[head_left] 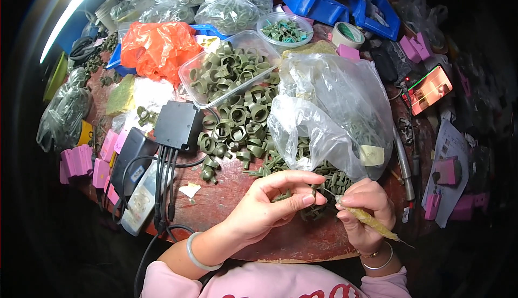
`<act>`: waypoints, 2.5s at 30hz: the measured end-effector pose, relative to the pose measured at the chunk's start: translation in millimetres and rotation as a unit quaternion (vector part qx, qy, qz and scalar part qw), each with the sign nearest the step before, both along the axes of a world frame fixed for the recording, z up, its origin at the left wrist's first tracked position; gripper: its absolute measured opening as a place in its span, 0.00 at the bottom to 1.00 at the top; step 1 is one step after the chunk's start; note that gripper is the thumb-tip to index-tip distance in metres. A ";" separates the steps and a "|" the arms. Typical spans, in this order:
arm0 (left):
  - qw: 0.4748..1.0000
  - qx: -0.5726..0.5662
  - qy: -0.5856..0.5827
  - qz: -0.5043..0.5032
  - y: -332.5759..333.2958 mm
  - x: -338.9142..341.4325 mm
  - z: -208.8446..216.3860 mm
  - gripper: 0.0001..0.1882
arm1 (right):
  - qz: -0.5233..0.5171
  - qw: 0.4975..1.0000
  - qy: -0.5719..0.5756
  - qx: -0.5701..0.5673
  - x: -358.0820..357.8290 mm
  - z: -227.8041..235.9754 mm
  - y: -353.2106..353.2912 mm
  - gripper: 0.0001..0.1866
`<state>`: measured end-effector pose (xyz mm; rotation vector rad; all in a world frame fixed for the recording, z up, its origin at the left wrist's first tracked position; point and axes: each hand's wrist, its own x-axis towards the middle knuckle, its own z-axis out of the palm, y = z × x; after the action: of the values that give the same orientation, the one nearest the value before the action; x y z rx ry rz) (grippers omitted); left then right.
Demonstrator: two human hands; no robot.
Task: The recorder is using a small brush tool to apply a substance or adhesive to small green rings, likely components for candle wicks.
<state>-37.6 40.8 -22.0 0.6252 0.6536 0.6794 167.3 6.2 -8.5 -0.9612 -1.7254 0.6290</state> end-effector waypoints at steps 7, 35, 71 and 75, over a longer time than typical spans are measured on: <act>1.000 0.002 0.013 -0.012 -1.1 -2.1 -0.8 0.16 | 0.026 1.000 -0.006 -0.006 1.2 2.1 3.8 0.13; 0.993 -0.048 -0.065 0.087 -1.9 -1.1 -2.2 0.07 | -0.087 0.950 0.179 -0.241 -5.6 8.0 1.8 0.06; 0.999 -0.032 -0.039 0.002 -1.6 2.7 3.2 0.05 | -0.510 0.787 -0.337 -0.082 113.7 27.2 -30.0 0.19; 1.000 -0.024 -0.012 0.015 -6.4 3.5 2.0 0.04 | -0.534 0.683 -0.465 -0.178 147.3 17.8 -49.1 0.24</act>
<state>-34.1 34.4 -20.0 0.5627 0.6564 0.6970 314.5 -42.9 9.3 -2.5895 -1.3944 -0.4518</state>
